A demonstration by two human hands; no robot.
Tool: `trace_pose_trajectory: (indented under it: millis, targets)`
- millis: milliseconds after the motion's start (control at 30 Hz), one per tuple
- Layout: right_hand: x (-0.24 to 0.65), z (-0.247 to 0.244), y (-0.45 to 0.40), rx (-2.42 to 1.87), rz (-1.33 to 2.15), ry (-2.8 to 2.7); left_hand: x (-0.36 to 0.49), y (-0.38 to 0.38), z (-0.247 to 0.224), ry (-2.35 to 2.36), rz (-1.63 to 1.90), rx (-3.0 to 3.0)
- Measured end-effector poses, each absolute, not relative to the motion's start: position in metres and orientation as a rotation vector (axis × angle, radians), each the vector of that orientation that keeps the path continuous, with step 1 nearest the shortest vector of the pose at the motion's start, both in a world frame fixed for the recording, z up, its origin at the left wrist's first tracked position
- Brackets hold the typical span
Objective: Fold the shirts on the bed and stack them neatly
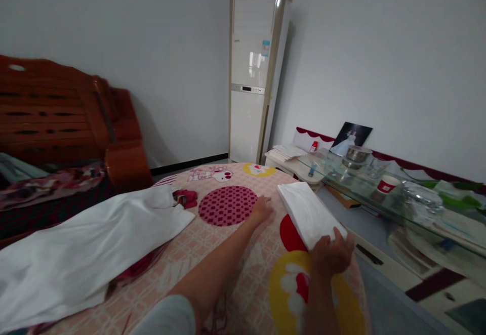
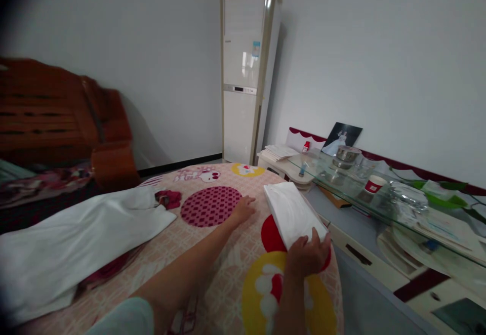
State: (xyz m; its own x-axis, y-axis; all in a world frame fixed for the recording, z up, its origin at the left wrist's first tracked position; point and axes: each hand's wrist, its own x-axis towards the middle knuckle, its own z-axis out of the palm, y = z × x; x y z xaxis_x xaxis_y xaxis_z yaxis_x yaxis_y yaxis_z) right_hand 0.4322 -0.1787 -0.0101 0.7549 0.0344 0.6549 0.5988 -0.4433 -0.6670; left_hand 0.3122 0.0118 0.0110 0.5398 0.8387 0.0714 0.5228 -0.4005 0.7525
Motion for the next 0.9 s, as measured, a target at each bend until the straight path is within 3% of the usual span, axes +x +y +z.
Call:
trace_pose_trajectory:
  millis: [100, 333, 533, 900]
  targets:
    - [0.408, -0.014, -0.162, -1.825, -0.702, -0.796, 0.254, 0.002, 0.008, 1.138, 0.600, 2.146]
    - [0.349, -0.066, -0.122, -1.748, -0.275, -1.711, 0.123, -0.013, 0.002, 1.517, 0.792, 2.384]
    - [0.362, -0.081, -0.116, -1.725, -0.287, -1.753, 0.057, -0.024, -0.006, 1.876, 0.716, 2.412]
    - [0.371, -0.081, -0.114, -1.681, -0.277, -1.765, 0.056, -0.014, 0.003, 1.909, 0.531, 2.378]
